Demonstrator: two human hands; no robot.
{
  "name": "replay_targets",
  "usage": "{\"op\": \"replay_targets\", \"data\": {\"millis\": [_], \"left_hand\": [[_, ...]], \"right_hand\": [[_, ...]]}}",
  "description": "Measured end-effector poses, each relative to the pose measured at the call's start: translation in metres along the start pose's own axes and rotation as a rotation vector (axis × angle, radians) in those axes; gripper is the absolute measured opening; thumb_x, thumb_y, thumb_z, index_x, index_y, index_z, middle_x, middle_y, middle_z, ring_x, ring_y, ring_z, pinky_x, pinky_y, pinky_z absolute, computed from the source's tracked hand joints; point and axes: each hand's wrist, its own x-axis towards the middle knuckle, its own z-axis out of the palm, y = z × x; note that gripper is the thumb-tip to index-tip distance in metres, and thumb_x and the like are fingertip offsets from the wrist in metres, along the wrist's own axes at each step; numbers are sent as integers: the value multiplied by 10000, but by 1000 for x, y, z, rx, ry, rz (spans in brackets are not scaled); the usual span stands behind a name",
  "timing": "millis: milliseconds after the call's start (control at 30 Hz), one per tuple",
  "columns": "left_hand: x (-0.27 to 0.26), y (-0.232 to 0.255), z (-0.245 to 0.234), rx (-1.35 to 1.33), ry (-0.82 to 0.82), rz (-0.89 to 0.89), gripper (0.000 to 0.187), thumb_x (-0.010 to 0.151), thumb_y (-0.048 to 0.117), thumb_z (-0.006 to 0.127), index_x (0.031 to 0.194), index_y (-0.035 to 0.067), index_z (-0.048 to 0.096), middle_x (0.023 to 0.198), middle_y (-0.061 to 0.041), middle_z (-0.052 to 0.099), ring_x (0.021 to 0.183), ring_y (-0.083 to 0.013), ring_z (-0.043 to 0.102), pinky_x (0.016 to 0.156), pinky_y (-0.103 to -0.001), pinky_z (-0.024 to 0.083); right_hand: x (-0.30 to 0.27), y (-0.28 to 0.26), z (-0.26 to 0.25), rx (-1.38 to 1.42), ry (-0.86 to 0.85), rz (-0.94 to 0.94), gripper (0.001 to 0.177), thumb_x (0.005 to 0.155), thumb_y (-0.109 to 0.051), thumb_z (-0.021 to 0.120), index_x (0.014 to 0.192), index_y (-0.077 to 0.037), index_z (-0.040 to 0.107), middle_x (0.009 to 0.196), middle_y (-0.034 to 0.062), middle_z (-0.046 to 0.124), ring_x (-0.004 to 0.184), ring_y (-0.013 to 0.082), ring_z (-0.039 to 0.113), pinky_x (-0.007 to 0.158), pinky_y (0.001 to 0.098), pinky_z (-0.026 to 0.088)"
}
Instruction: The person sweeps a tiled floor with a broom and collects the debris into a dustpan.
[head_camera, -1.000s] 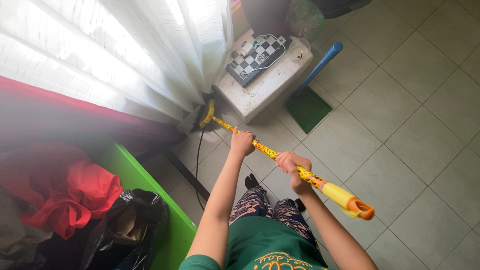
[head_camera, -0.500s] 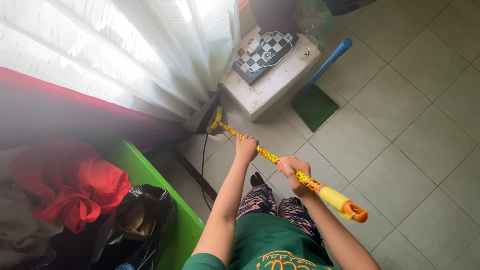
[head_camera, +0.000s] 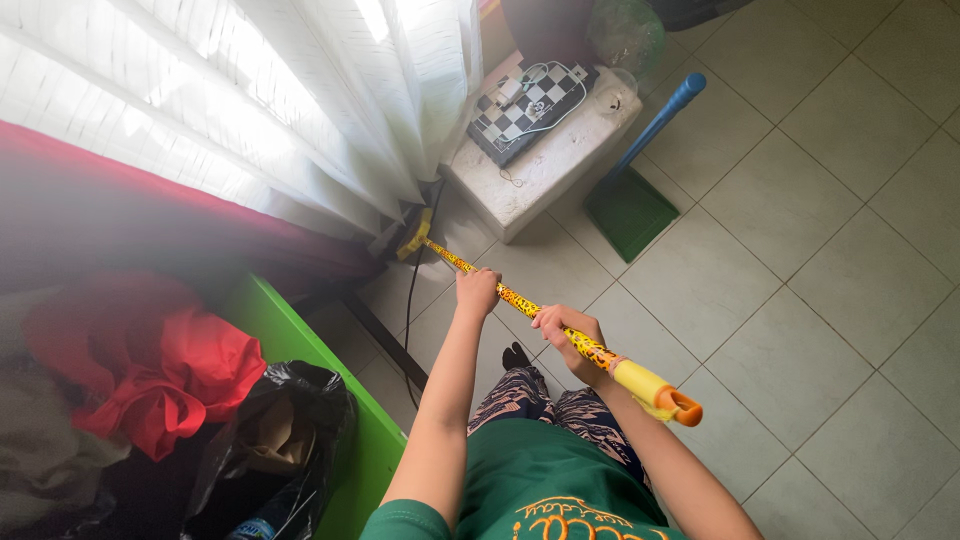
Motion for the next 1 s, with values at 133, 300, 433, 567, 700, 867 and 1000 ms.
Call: {"op": "replay_targets", "data": {"millis": [133, 300, 433, 567, 700, 867, 1000], "left_hand": [[-9, 0, 0, -47, 35, -16, 129, 827, 157, 693, 907, 235, 760, 982, 9, 701, 1017, -243, 667, 845, -462, 449], [-12, -4, -10, -18, 23, -19, 160, 819, 151, 703, 913, 264, 768, 976, 21, 709, 1013, -223, 675, 848, -452, 438], [-10, -20, -24, -5, -22, -49, 125, 804, 190, 731, 898, 260, 777, 940, 4, 727, 987, -216, 693, 856, -435, 424], [-13, -38, -23, -11, -7, -73, 159, 783, 165, 736, 898, 265, 783, 913, 3, 737, 968, -211, 704, 866, -435, 414], [-18, -58, -19, -7, -39, -121, 164, 809, 167, 741, 917, 279, 795, 908, -1, 743, 963, -213, 706, 878, -437, 415], [-10, -83, -19, -15, -90, -164, 239, 794, 146, 749, 964, 307, 798, 911, -2, 743, 971, -211, 702, 866, -433, 419], [0, -87, -26, -108, -74, -191, 246, 793, 127, 735, 967, 289, 798, 943, -11, 743, 1004, -220, 697, 865, -435, 457]], "right_hand": [[-5, 1, 5, -61, -28, 19, 202, 994, -113, 560, 815, -24, 533, 860, 68, 625, 954, 216, 651, 1086, 442, 460], [-5, -2, 10, 22, -13, 23, 188, 1021, -119, 570, 855, -44, 524, 905, 63, 602, 1000, 208, 628, 1070, 427, 467], [8, -11, 20, 57, -62, -12, 162, 1016, -125, 576, 892, -56, 497, 907, 56, 565, 1026, 211, 615, 1079, 419, 451], [16, -11, 31, 101, -83, -3, 195, 1034, -179, 589, 910, -60, 498, 925, 55, 550, 1061, 219, 596, 1091, 421, 437], [30, 0, 32, 156, -129, 1, 264, 1054, -267, 605, 914, -60, 520, 916, 46, 555, 1046, 208, 591, 1065, 405, 467], [53, 11, 36, 107, -234, -17, 259, 1058, -262, 607, 924, -57, 524, 919, 50, 570, 1042, 200, 605, 1043, 376, 483], [77, 11, 27, -24, -229, -46, 275, 1044, -251, 624, 881, -36, 569, 963, 88, 665, 970, 188, 665, 925, 334, 533]]}}
